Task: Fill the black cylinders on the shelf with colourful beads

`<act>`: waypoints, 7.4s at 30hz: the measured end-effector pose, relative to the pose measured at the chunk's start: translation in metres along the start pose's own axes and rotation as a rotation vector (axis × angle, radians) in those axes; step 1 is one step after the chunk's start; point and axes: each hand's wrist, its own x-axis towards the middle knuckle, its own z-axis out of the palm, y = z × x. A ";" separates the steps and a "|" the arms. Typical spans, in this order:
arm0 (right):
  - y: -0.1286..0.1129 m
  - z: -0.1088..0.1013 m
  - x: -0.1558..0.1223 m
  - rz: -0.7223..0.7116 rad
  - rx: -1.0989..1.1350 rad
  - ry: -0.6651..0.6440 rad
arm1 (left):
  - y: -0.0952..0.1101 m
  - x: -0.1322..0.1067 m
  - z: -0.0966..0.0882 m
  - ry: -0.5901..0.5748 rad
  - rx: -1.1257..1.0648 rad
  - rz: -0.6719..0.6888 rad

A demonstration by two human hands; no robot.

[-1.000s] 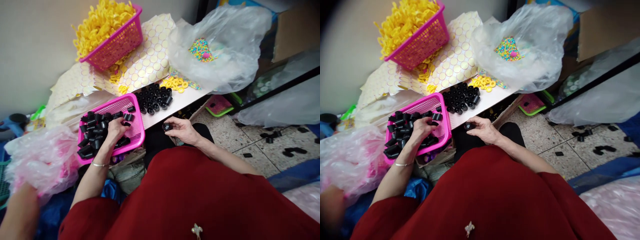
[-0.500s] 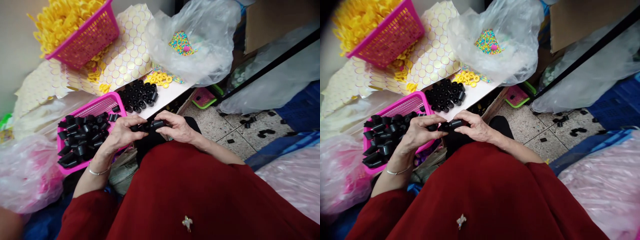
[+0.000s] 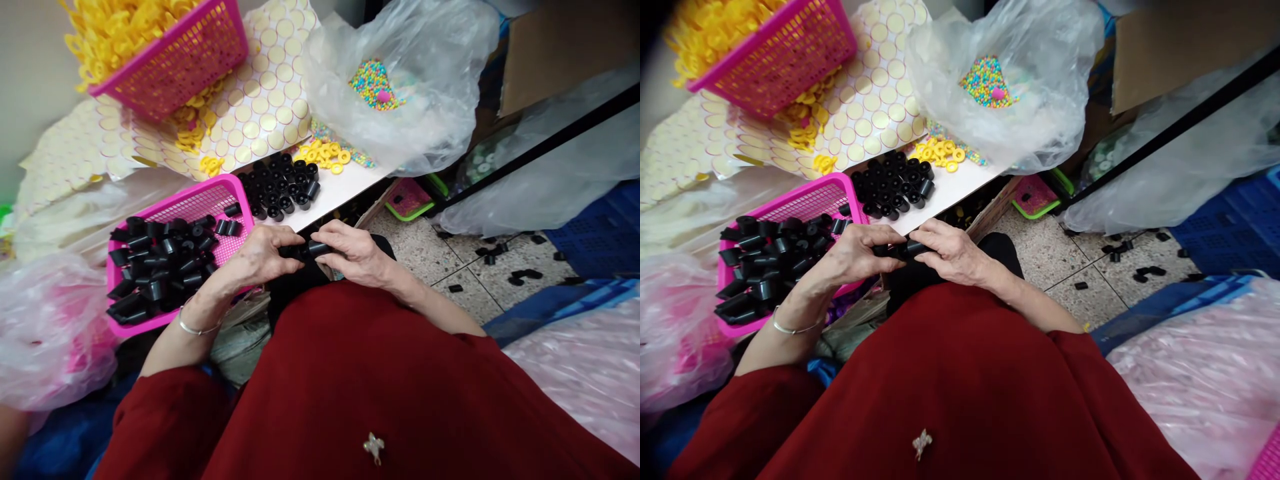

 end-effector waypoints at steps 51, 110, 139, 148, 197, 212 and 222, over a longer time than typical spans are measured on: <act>0.136 0.007 0.061 0.710 0.156 0.369 | -0.150 -0.030 -0.072 0.410 0.155 -0.583; 0.013 0.050 0.043 0.573 1.115 0.211 | -0.022 -0.013 -0.002 0.388 -0.863 -0.251; 0.018 0.075 0.030 0.630 1.092 0.197 | -0.033 -0.004 0.026 0.526 -0.205 0.042; 0.033 0.057 0.025 0.353 0.390 0.027 | -0.037 -0.005 0.040 0.521 -0.193 -0.090; 0.130 0.010 0.052 0.570 -0.707 0.143 | -0.040 0.143 0.007 0.025 0.655 -0.259; 0.135 0.037 0.051 0.510 -0.744 0.164 | -0.037 0.128 0.007 0.171 0.627 -0.117; 0.144 0.023 0.029 0.397 -0.652 0.316 | -0.089 0.032 -0.073 0.683 0.394 -0.442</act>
